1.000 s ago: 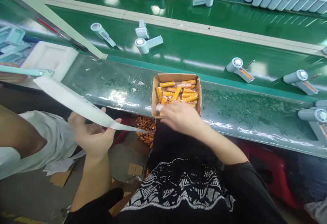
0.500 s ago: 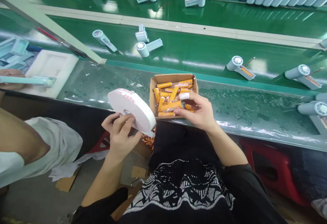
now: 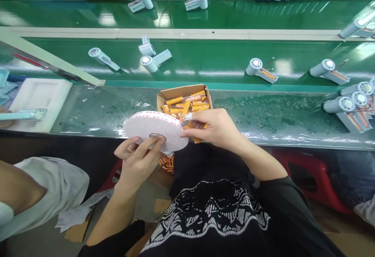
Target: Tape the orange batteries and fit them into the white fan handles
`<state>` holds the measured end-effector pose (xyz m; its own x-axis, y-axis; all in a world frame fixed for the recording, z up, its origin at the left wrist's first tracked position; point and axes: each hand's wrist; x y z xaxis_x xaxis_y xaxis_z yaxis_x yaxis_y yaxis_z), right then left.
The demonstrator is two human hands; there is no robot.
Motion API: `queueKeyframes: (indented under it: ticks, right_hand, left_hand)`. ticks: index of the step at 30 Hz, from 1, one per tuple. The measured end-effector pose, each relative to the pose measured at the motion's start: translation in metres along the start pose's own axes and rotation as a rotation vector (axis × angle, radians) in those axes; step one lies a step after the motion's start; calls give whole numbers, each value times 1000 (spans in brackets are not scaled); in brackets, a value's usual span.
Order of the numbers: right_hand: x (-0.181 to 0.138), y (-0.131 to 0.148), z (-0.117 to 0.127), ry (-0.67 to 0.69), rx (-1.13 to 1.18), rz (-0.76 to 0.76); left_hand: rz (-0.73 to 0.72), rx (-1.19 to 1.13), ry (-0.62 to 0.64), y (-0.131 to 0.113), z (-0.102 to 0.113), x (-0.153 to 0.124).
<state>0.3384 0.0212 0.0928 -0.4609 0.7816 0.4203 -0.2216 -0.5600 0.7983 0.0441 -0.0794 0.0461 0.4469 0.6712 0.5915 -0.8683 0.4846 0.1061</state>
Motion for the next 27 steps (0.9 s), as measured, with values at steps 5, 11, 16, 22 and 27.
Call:
queueKeyframes:
  ticks: [5, 11, 16, 22, 27]
  right_hand:
    - [-11, -24, -21, -302, 196, -206]
    - [-30, -41, -74, -897, 666, -286]
    - [-42, -29, -95, -910, 785, -225]
    - [0, -47, 1, -959, 621, -36]
    - [-18, -77, 64, -1106, 566, 38]
  left_hand:
    - [-15, 21, -28, -10, 1, 10]
    - [140, 25, -147, -47, -21, 17]
    - [221, -17, -221, -68, -37, 23]
    - [-163, -325, -91, -82, -28, 6]
    - [384, -54, -74, 29, -39, -30]
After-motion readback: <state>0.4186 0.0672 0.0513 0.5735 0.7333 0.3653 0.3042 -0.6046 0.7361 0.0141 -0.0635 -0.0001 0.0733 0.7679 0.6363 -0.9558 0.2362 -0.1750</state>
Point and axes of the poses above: each hand's wrist, its own x-axis towards the middle knuckle, its own z-axis out of the back of the hand, y = z × x, and after that the axes turned 2 degrees about z, right-handed
